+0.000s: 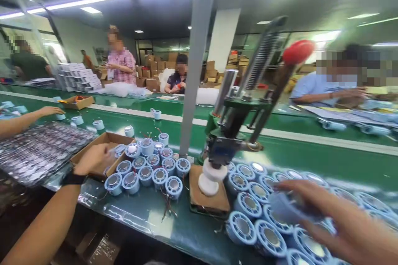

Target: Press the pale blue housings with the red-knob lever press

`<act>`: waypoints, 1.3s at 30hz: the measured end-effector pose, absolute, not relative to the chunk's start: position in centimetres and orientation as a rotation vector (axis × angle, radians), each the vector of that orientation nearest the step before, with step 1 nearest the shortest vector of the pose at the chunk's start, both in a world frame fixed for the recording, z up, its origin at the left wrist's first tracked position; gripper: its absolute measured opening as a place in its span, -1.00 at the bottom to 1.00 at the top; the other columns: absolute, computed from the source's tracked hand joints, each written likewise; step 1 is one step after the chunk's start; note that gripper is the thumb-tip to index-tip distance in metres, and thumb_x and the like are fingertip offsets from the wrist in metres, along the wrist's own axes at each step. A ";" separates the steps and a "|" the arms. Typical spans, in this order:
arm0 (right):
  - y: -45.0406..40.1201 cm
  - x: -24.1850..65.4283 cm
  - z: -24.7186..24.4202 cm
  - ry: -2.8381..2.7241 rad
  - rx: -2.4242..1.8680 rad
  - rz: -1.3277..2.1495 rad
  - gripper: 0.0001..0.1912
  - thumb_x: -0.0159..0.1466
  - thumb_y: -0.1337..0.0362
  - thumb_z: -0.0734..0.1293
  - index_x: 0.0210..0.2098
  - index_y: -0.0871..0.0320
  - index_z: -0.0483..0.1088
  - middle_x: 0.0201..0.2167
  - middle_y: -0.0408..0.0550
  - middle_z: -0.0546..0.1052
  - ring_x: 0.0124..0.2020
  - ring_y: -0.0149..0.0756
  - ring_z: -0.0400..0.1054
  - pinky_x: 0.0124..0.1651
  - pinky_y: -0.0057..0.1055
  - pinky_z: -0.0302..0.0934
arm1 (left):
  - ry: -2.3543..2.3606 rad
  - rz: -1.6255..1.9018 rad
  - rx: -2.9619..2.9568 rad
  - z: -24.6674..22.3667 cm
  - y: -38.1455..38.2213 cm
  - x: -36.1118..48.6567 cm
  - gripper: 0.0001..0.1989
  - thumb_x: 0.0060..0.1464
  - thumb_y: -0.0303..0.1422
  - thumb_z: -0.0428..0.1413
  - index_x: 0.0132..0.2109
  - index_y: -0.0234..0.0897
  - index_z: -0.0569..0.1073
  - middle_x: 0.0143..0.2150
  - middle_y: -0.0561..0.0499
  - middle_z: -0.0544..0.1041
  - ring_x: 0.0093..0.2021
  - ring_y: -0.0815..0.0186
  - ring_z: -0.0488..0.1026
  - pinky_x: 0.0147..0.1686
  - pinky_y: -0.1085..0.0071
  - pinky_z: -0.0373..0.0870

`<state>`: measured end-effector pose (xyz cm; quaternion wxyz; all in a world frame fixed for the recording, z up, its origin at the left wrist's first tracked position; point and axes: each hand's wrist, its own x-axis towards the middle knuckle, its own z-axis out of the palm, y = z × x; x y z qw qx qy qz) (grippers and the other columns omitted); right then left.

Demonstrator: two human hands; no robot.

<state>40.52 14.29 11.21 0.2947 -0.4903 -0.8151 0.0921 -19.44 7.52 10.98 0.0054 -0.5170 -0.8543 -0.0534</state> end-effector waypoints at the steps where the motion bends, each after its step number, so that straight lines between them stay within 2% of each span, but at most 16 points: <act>1: 12.1 39.9 10.3 -2.295 -1.291 0.313 -0.61 0.20 0.06 0.38 0.03 -0.18 0.51 0.09 0.08 0.49 0.11 -0.05 0.41 0.03 -0.15 0.35 | -2.639 -0.246 -1.581 11.2 6.7 -18.1 -0.77 0.32 -0.31 -0.02 -0.17 -0.34 0.48 -0.20 -0.14 0.58 -0.14 0.11 0.55 -0.15 0.28 0.43; 3: 8.1 36.6 9.0 -2.530 -1.213 0.545 -0.48 0.17 0.25 0.34 0.12 -0.20 0.45 0.21 -0.04 0.41 0.20 -0.10 0.35 0.16 -0.25 0.33 | -2.481 -0.494 -1.666 10.5 4.8 -13.9 -0.75 0.32 -0.30 -0.09 -0.08 -0.30 0.44 -0.14 -0.12 0.57 -0.12 0.14 0.55 -0.12 0.30 0.44; 5: 5.4 32.1 8.6 -2.648 -1.143 0.814 -0.38 0.09 0.44 0.25 0.11 -0.09 0.47 0.23 -0.05 0.37 0.21 -0.17 0.34 0.25 -0.34 0.26 | -2.041 -0.927 -2.097 8.3 2.7 -8.1 -0.85 0.21 -0.38 0.00 -0.14 -0.23 0.45 -0.16 -0.05 0.57 -0.12 0.20 0.54 -0.08 0.34 0.47; 7: 4.3 28.5 8.5 -2.676 -1.120 0.981 -0.31 -0.01 0.54 0.19 0.08 0.02 0.49 0.22 -0.02 0.35 0.22 -0.20 0.31 0.31 -0.34 0.18 | -1.664 -1.000 -2.549 5.3 1.3 -2.2 -0.76 0.07 -0.58 -0.02 -0.20 -0.20 0.44 -0.17 -0.01 0.57 -0.12 0.24 0.52 -0.09 0.37 0.49; 10: 4.1 26.7 7.4 -2.643 -1.113 1.011 -0.29 -0.05 0.57 0.15 0.06 0.09 0.48 0.27 0.01 0.29 0.32 -0.18 0.17 0.40 -0.20 0.05 | -1.622 -0.902 -2.725 1.4 1.2 3.3 -0.64 -0.08 -0.72 -0.03 -0.21 -0.24 0.42 -0.12 -0.02 0.57 -0.07 0.21 0.52 -0.05 0.30 0.53; 14: 3.6 27.9 3.6 -2.395 -1.055 0.919 -0.45 -0.01 0.57 0.11 -0.16 0.09 0.53 0.33 -0.05 0.20 0.40 -0.16 0.03 0.43 -0.05 -0.04 | -1.761 -0.785 -2.813 0.1 2.3 3.7 -0.61 -0.08 -0.72 0.01 -0.14 -0.24 0.40 0.24 -0.14 0.41 0.26 0.09 0.35 0.23 0.06 0.39; 15: 3.3 28.1 2.5 -2.310 -1.024 0.891 -0.48 0.03 0.56 0.12 -0.17 0.08 0.53 0.33 -0.05 0.20 0.40 -0.15 0.04 0.42 -0.03 -0.01 | -1.803 -0.773 -2.852 0.3 2.4 3.3 -0.61 -0.09 -0.70 0.03 -0.12 -0.23 0.39 0.29 -0.15 0.35 0.31 0.07 0.28 0.27 0.02 0.34; 17: 2.8 27.8 0.3 -2.150 -0.984 0.829 -0.53 0.16 0.49 0.17 -0.03 0.04 0.48 0.33 0.00 0.21 0.37 -0.13 0.11 0.36 -0.06 0.12 | -1.894 -0.761 -2.915 0.8 2.3 2.9 -0.55 -0.09 -0.66 0.09 -0.03 -0.24 0.36 0.35 -0.19 0.27 0.38 0.04 0.18 0.33 -0.04 0.24; 19: 2.3 27.0 -1.4 -2.023 -1.004 0.725 -0.54 0.25 0.37 0.25 0.14 0.04 0.37 0.32 0.09 0.22 0.33 -0.09 0.18 0.28 -0.11 0.24 | -1.981 -0.745 -2.930 1.0 2.1 3.1 -0.47 -0.07 -0.61 0.15 0.09 -0.27 0.32 0.37 -0.24 0.24 0.40 0.01 0.13 0.36 -0.08 0.17; 21: 2.1 26.2 -2.7 -1.917 -1.051 0.572 -0.50 0.27 0.32 0.31 0.20 0.05 0.29 0.28 0.12 0.25 0.29 -0.09 0.24 0.24 -0.18 0.29 | -2.047 -0.728 -2.890 1.0 2.1 3.8 -0.39 -0.05 -0.54 0.22 0.18 -0.29 0.29 0.36 -0.26 0.24 0.39 -0.04 0.13 0.36 -0.14 0.13; 25: 2.3 25.7 -3.6 -1.802 -1.104 0.366 -0.51 0.26 0.35 0.32 0.17 0.05 0.24 0.12 0.05 0.35 0.16 -0.22 0.36 0.14 -0.37 0.35 | -2.154 -0.773 -2.728 0.7 2.5 4.9 -0.38 -0.07 -0.49 0.29 0.16 -0.29 0.34 0.21 -0.21 0.40 0.25 -0.05 0.30 0.28 -0.13 0.24; 28: 2.4 25.9 -3.5 -1.806 -1.089 0.379 -0.56 0.26 0.36 0.32 0.12 0.06 0.26 0.05 0.01 0.37 0.09 -0.27 0.39 0.11 -0.44 0.34 | -2.190 -0.822 -2.718 0.9 2.7 4.5 -0.37 -0.03 -0.52 0.20 0.22 -0.27 0.31 0.17 -0.18 0.44 0.20 0.00 0.33 0.24 -0.07 0.29; 31: 2.4 26.0 -3.3 -1.801 -1.086 0.404 -0.59 0.25 0.36 0.33 0.09 0.08 0.28 0.05 0.03 0.37 0.09 -0.26 0.39 0.11 -0.43 0.33 | -2.113 -0.787 -2.865 1.0 2.5 3.7 -0.15 -0.06 -0.62 0.07 0.39 -0.19 0.09 0.35 -0.15 0.27 0.35 0.02 0.16 0.34 -0.09 0.16; 33: 2.4 26.0 -3.2 -1.801 -1.094 0.409 -0.61 0.25 0.35 0.33 0.07 0.09 0.31 0.04 0.04 0.38 0.08 -0.25 0.39 0.10 -0.41 0.33 | -2.075 -0.742 -2.915 0.7 2.3 3.6 -0.07 -0.07 -0.61 0.09 0.44 -0.19 -0.03 0.45 -0.14 0.10 0.43 -0.01 -0.01 0.38 -0.15 0.03; 35: 2.4 26.0 -3.2 -1.794 -1.101 0.419 -0.61 0.24 0.35 0.33 0.06 0.10 0.33 0.05 0.05 0.39 0.07 -0.24 0.41 0.09 -0.41 0.35 | -2.119 -0.745 -2.828 0.2 2.3 3.9 -0.09 -0.02 -0.51 0.17 0.44 -0.26 -0.02 0.45 -0.19 0.10 0.43 -0.07 -0.02 0.38 -0.20 0.01; 39: 2.3 26.1 -3.3 -1.767 -1.089 0.430 -0.61 0.23 0.36 0.34 0.06 0.10 0.35 0.05 0.03 0.44 0.09 -0.23 0.41 0.11 -0.39 0.36 | -2.178 -0.839 -2.620 -0.9 2.3 4.8 -0.30 0.07 -0.43 0.20 0.34 -0.30 0.21 0.26 -0.20 0.38 0.26 -0.05 0.25 0.28 -0.15 0.22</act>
